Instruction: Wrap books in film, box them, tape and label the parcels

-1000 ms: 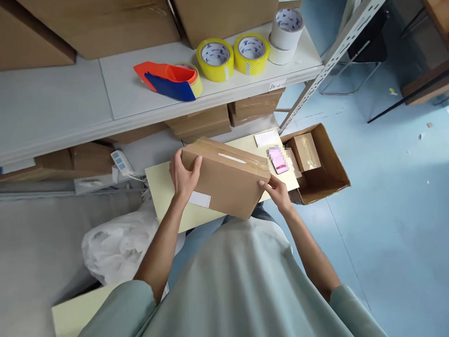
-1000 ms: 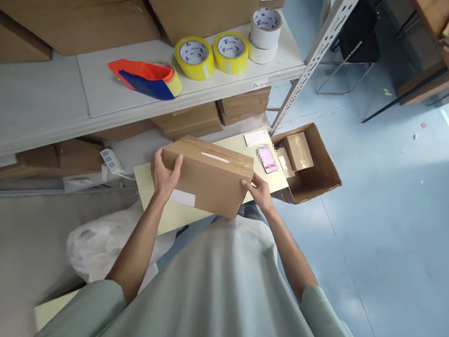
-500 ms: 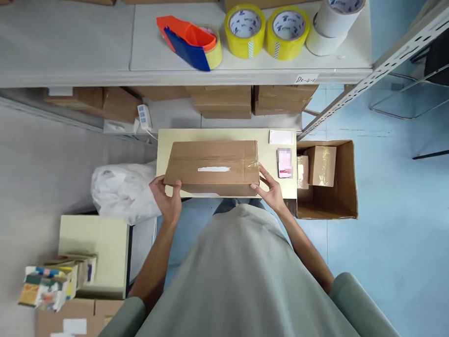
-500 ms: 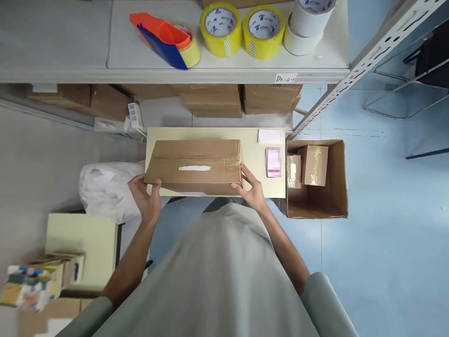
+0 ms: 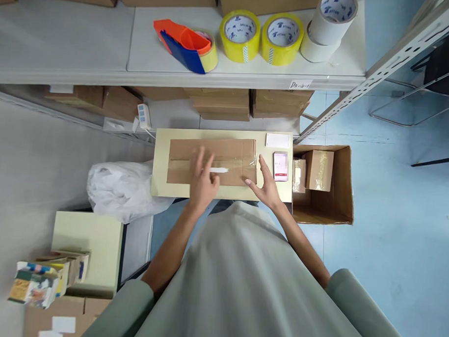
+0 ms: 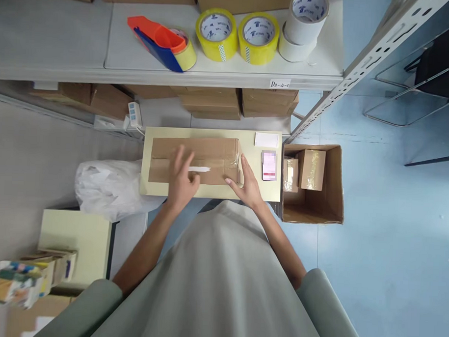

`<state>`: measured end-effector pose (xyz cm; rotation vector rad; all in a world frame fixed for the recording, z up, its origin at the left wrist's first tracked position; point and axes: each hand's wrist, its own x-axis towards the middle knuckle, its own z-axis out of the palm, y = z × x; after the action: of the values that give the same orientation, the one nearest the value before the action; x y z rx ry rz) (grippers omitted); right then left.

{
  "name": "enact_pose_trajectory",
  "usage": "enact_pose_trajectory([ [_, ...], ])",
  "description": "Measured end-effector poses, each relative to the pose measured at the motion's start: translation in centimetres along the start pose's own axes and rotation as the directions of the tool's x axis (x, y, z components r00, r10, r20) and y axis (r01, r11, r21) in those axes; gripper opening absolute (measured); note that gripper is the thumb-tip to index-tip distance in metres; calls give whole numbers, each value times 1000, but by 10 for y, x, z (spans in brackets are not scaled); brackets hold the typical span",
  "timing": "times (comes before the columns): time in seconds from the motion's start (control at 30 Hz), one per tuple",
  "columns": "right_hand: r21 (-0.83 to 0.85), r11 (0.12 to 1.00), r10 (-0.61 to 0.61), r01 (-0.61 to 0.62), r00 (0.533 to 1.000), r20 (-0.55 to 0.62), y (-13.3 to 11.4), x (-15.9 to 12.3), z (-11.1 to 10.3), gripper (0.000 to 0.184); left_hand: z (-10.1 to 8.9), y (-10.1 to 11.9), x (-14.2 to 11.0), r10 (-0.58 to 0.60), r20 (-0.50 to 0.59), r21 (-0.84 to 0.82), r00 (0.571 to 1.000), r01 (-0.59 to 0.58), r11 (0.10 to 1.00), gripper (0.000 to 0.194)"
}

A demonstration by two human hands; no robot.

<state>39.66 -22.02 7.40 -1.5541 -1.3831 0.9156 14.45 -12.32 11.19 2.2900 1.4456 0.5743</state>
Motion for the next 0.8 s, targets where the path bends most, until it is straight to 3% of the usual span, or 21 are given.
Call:
enact_pose_trajectory([
  [0.13,-221,973,-56,67,997,56,-10,10,4,95,32,24,26,200,193,-78,960,-189,979,78],
  [0.3,-483,869,-72,111,992,99,-25,7,14,83,45,26,19,237,197,-57,951,-230,971,77],
  [0.43,-560,811,-70,170,978,196,-34,3,19,72,44,28,7,260,229,-68,938,-251,966,80],
  [0.63,-620,763,-68,183,976,205,-42,8,11,71,44,29,13,264,212,-188,941,-226,956,76],
  [0.73,-659,743,-38,113,991,128,-43,7,14,77,27,18,16,208,160,-232,965,-168,958,64],
  [0.8,-676,732,-20,85,994,104,-42,4,20,79,7,-1,15,69,83,-166,994,-55,985,63],
])
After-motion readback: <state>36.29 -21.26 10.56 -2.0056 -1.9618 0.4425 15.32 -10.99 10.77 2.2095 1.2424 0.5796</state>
